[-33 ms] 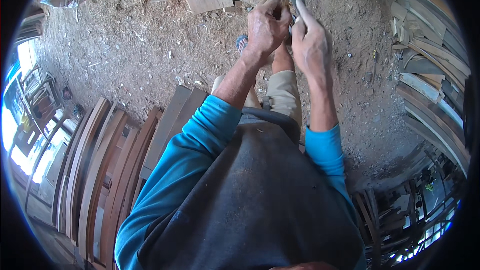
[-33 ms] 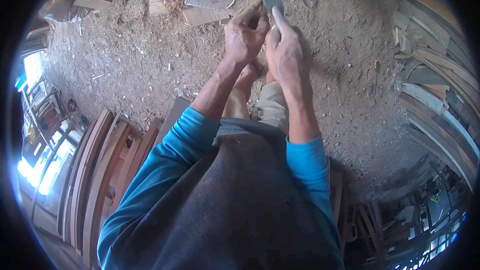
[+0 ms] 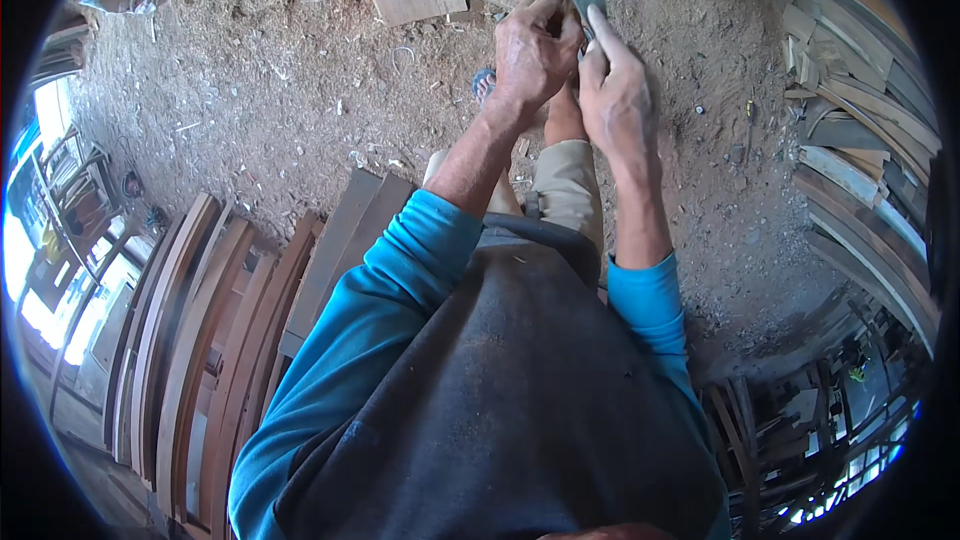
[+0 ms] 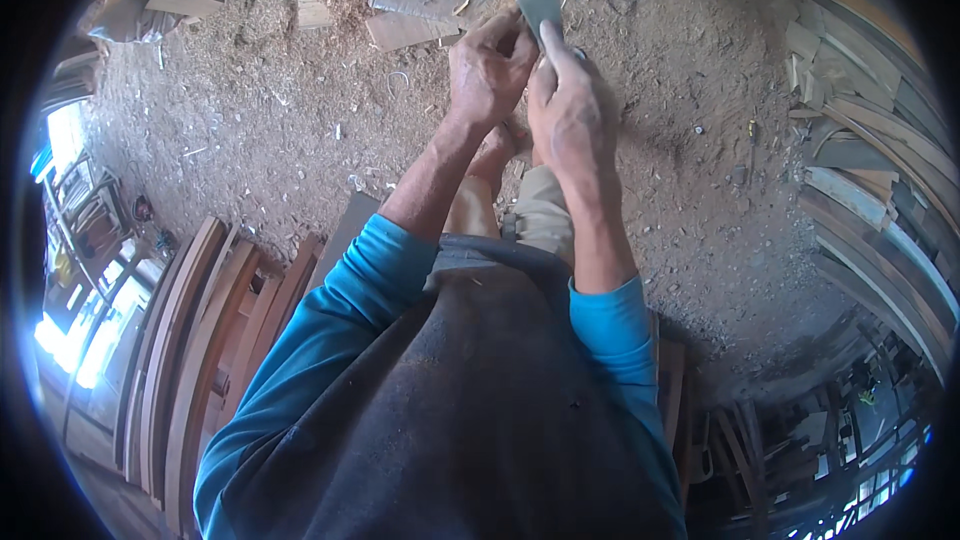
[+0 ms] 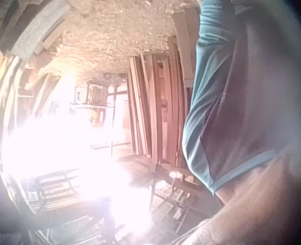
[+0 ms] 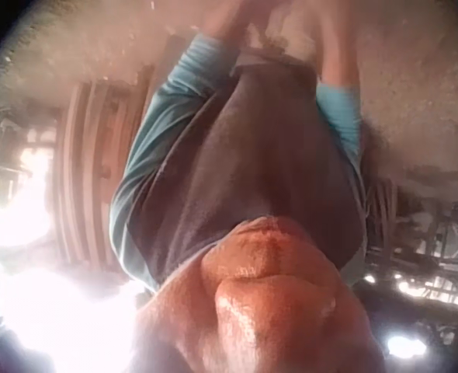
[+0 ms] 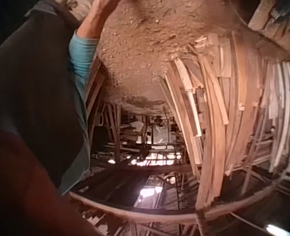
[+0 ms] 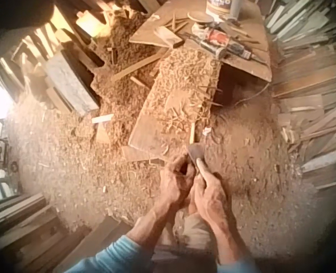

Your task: The person shaves a small wooden piece using a hand-held blade, removing thin curls of wood one after another. They briefly pause to pick up additional wooden pieces from a table before resuming the shaving action.

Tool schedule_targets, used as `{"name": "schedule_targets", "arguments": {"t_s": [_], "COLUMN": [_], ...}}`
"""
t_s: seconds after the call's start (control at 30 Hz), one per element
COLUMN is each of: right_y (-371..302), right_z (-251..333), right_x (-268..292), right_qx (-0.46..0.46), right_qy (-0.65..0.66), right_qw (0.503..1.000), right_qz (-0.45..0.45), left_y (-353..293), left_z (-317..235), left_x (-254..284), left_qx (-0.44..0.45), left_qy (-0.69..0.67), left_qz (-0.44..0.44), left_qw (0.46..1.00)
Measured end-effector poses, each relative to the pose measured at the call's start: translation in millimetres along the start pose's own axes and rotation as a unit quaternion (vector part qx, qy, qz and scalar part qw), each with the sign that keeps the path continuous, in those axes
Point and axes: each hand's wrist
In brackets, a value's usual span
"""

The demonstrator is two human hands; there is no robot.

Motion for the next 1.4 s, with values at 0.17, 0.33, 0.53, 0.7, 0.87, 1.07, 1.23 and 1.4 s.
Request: {"name": "schedule_targets", "arguments": {"t_s": [0.17,0.33,0.53,0.7,0.87,1.07,1.23,1.4], "right_y": [6,53,52,22,12,19,5,-13], "right_z": [1,-3,-5,8,-6,-13,2,10], "right_x": [-10,-15,3,8,-1,3,15,9], "right_qx": [-0.005,0.004,-0.032,-0.069,-0.065,-0.039,-0.054,-0.046], "right_qy": [-0.042,-0.023,0.073,0.089,0.128,0.088,0.064,-0.008], "right_qw": [0.999,1.0,0.997,0.993,0.989,0.995,0.994,0.996], "right_qz": [0.014,-0.013,-0.006,0.035,0.024,0.033,0.064,0.075], "left_y": [2,2,1,-1,4,9,11,10], "left_z": [7,5,-3,-11,-11,-22,-14,-4], "left_x": [8,3,8,15,15,22,22,20], "left_qx": [-0.051,-0.046,0.066,0.075,0.111,0.222,0.179,0.144], "left_qy": [0.051,0.002,-0.025,0.002,-0.051,-0.233,-0.162,-0.12], "left_qz": [0.022,0.0,0.03,-0.007,0.004,0.051,0.062,0.045], "left_qw": [0.997,0.999,0.997,0.997,0.992,0.945,0.969,0.981]}}
Point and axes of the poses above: each hand's wrist, its own y-axis towards the middle knuckle, its own x-axis out of the back of the hand, z = x × y
